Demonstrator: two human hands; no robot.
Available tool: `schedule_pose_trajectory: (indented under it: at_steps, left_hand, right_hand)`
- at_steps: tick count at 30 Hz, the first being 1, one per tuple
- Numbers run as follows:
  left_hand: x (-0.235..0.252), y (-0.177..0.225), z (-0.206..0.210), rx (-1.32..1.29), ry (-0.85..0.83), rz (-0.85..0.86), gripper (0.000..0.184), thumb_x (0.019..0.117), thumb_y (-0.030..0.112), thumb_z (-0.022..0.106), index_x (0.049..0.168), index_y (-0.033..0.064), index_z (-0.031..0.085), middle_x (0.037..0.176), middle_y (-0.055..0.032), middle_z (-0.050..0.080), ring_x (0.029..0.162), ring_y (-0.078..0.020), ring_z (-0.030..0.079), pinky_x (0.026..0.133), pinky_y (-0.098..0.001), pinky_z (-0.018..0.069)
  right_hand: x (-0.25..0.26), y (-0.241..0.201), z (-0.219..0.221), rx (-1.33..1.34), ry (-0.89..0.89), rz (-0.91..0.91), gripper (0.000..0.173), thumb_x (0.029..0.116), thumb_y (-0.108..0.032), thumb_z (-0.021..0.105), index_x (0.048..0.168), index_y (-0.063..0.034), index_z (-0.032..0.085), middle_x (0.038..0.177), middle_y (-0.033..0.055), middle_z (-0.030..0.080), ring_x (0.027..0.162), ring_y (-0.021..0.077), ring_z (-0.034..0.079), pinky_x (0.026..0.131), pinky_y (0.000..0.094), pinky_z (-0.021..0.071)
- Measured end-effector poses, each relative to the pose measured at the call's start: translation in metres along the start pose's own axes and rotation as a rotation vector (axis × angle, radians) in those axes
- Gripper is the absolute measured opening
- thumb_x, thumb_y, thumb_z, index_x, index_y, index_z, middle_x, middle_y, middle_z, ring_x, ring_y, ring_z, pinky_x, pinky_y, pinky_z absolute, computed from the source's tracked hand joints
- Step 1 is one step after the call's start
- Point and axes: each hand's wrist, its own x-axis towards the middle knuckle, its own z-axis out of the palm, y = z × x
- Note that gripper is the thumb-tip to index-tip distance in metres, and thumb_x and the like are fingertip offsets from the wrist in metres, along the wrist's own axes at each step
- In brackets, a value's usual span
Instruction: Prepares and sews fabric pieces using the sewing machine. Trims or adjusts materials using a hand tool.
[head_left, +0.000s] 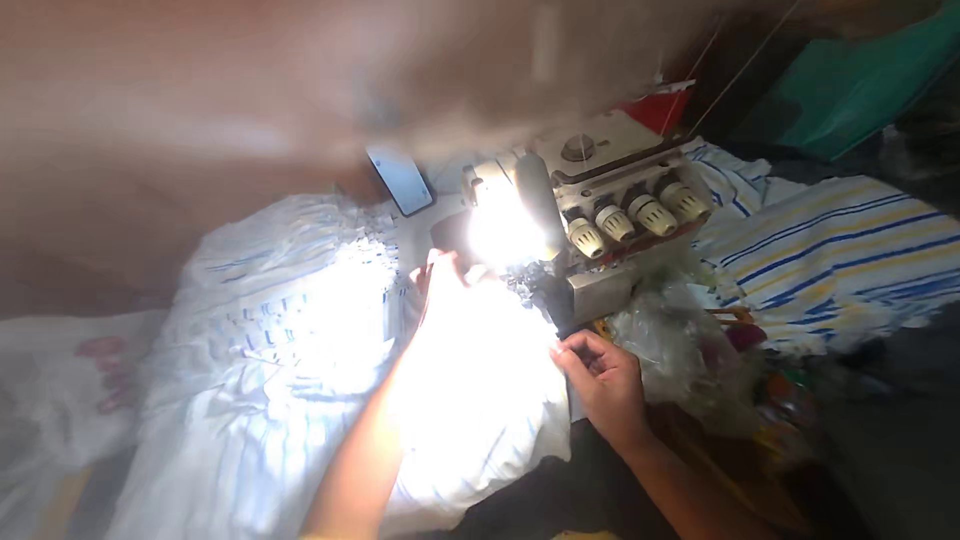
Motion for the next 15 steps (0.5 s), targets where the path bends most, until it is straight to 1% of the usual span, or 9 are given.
schedule_pose_trajectory:
  at_steps: [2,3,5,7,9,11,13,15]
  left_hand:
    - [0.006,-0.003,0.006,-0.013,0.027,-0.012,0.041,0.0762,0.047,0.077,0.099,0.0138,0.072,0.099,-0.0067,0.068,0.104,-0.0268,0.060,0.093,-0.0579,0.0385]
    - [0.008,-0.005,0.009,-0.019,0.045,-0.006,0.043,0.0753,0.046,0.078,0.102,0.0135,0.071,0.101,-0.0068,0.068,0.105,-0.0266,0.060,0.093,-0.0575,0.0390]
    - [0.007,-0.008,0.013,-0.044,0.065,0.010,0.048,0.0750,0.044,0.079,0.110,0.0117,0.069,0.109,-0.0085,0.067,0.110,-0.0273,0.058,0.098,-0.0571,0.0378]
    - [0.009,-0.011,0.016,-0.063,0.091,0.020,0.049,0.0713,0.043,0.081,0.108,0.0125,0.070,0.107,-0.0080,0.067,0.108,-0.0261,0.058,0.094,-0.0545,0.0372]
    - [0.012,-0.011,0.017,-0.051,0.081,0.000,0.050,0.0693,0.044,0.081,0.108,0.0136,0.070,0.108,-0.0086,0.066,0.108,-0.0263,0.057,0.092,-0.0542,0.0379]
    - [0.014,-0.010,0.017,-0.028,0.061,-0.021,0.054,0.0711,0.043,0.079,0.114,0.0120,0.067,0.115,-0.0127,0.063,0.112,-0.0294,0.057,0.093,-0.0560,0.0396]
    - [0.019,-0.008,0.016,-0.017,0.039,-0.055,0.057,0.0702,0.041,0.080,0.116,0.0106,0.065,0.119,-0.0154,0.061,0.114,-0.0321,0.056,0.094,-0.0584,0.0396]
    - [0.022,-0.008,0.013,-0.030,0.017,-0.048,0.057,0.0727,0.039,0.077,0.119,0.0080,0.064,0.120,-0.0173,0.061,0.116,-0.0337,0.056,0.095,-0.0607,0.0387]
  right_hand:
    - [0.005,0.003,0.004,-0.008,0.020,-0.032,0.009,0.0864,-0.001,0.062,0.078,0.0000,0.066,0.066,-0.0094,0.060,0.059,-0.0142,0.051,0.056,0.0035,0.0427]
    - [0.005,0.004,0.005,-0.005,0.025,-0.040,0.009,0.0862,-0.001,0.063,0.077,-0.0001,0.066,0.066,-0.0096,0.060,0.060,-0.0143,0.051,0.056,0.0033,0.0429]
    - [0.003,0.005,0.006,0.007,0.019,-0.044,0.009,0.0865,-0.001,0.063,0.078,-0.0004,0.066,0.067,-0.0097,0.060,0.060,-0.0143,0.052,0.057,0.0033,0.0438]
    - [0.000,0.006,0.006,0.029,0.019,-0.052,0.009,0.0864,0.000,0.063,0.078,0.0006,0.066,0.068,-0.0086,0.062,0.062,-0.0135,0.054,0.059,0.0039,0.0455]
    - [-0.001,0.006,0.006,0.038,0.021,-0.060,0.009,0.0867,0.000,0.063,0.078,0.0003,0.066,0.068,-0.0087,0.062,0.063,-0.0132,0.055,0.059,0.0042,0.0461]
    - [-0.001,0.006,0.007,0.038,0.022,-0.059,0.009,0.0869,0.000,0.063,0.078,-0.0001,0.065,0.068,-0.0091,0.061,0.062,-0.0133,0.054,0.058,0.0040,0.0451]
    - [0.000,0.005,0.007,0.036,0.024,-0.057,0.009,0.0870,-0.001,0.063,0.078,-0.0003,0.065,0.068,-0.0092,0.061,0.061,-0.0134,0.053,0.057,0.0039,0.0444]
    - [0.000,0.004,0.006,0.034,0.021,-0.054,0.009,0.0874,-0.001,0.063,0.079,0.0003,0.065,0.068,-0.0085,0.061,0.061,-0.0132,0.052,0.057,0.0041,0.0442]
